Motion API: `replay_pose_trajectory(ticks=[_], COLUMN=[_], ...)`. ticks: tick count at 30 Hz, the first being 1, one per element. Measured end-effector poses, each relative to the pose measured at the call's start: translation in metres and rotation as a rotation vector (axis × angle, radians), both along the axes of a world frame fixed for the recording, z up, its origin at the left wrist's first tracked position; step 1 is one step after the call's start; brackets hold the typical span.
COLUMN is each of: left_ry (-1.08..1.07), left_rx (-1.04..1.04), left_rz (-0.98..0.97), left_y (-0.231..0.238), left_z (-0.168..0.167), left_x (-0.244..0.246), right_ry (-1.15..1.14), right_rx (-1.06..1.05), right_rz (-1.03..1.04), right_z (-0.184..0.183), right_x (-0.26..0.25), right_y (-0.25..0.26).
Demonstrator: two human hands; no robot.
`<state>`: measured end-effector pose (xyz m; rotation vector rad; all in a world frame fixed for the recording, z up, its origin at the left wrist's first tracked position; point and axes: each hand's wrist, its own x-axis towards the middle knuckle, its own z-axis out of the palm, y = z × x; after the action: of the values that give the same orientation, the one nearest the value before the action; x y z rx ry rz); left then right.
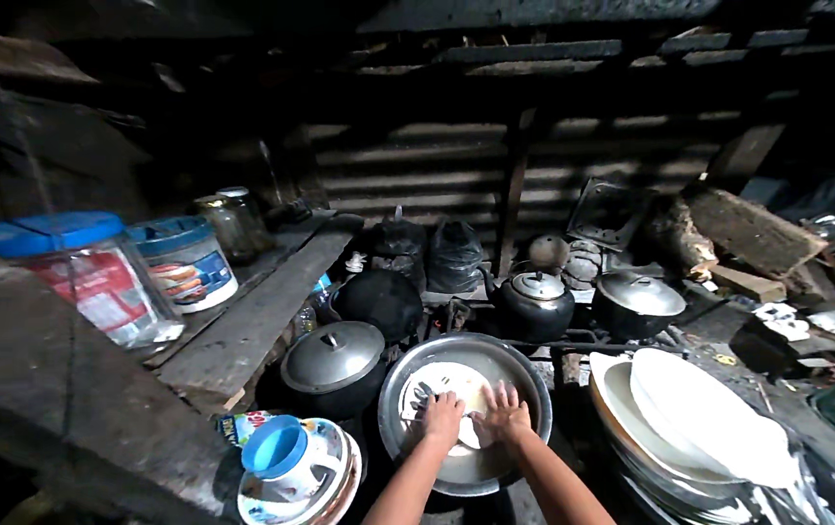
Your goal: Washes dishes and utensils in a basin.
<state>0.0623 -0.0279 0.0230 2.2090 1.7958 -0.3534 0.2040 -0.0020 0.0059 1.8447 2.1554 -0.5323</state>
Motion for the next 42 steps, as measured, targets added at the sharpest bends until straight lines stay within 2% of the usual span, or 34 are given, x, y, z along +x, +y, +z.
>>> replay_pose_trajectory(ticks=[5,8,11,15,19,22,24,25,28,30,32,34,36,39,42], left_ry=[-0.031,0.068,0.145,0.019,0.047,-0.191,-0.429,-0.557,-0.934,-0.956,-0.862,-0.809,-0.723,-0.489,-0.209], left_rx=[0.074,0.075,-0.013,-0.152,-0.237,-0.305,-0.327,-0.317,-0.283,-0.196,-0.105,-0.043,-0.018,-0.068,-0.124], left_rz=[0.237,0.248,0.205,0.243,0.332,0.415,0.465,0.498,0.615,0.655,0.647,0.605,0.557,0.488,0.447], left_y=[-0.013,-0.018,-0.022,-0.032,-0.037,-0.028,-0.022,-0.021,-0.021,-0.022,-0.026,-0.027,-0.025,-0.024,-0.028], left_z=[-0.008,-0.011,-0.006,0.0,0.005,0.008,-0.001,-0.008,-0.019,-0.01,0.01,0.016,0.015,0.025,0.025], left_x=[0.012,0.013,0.018,0.02,0.026,0.019,0.012,0.012,0.023,0.031,0.037,0.038,0.034,0.03,0.025], right_ry=[0.097,0.03,0.076,-0.048,0.051,0.083,0.216,0.352,0.918,1.211,1.316,1.306,1.178,0.899,0.47], right_rx=[-0.086,-0.086,-0.163,-0.044,-0.09,-0.05,-0.072,-0.068,0.009,-0.036,-0.064,-0.017,0.09,0.213,0.143], right_rz=[0.02,-0.002,-0.014,0.003,-0.046,-0.218,-0.316,-0.358,-0.567,-0.657,-0.658,-0.662,-0.676,-0.663,-0.526], right_z=[0.002,-0.001,-0.001,0.003,0.006,0.021,0.025,0.023,0.015,0.015,0.018,0.016,0.014,0.019,0.025], right_x=[-0.009,-0.002,0.001,0.001,-0.004,-0.004,0.001,0.006,0.011,0.004,-0.006,-0.009,-0.006,0.0,0.008], right_y=[-0.001,-0.001,0.002,-0.003,-0.006,-0.005,0.002,0.007,0.015,0.011,0.004,0.009,0.018,0.021,0.018])
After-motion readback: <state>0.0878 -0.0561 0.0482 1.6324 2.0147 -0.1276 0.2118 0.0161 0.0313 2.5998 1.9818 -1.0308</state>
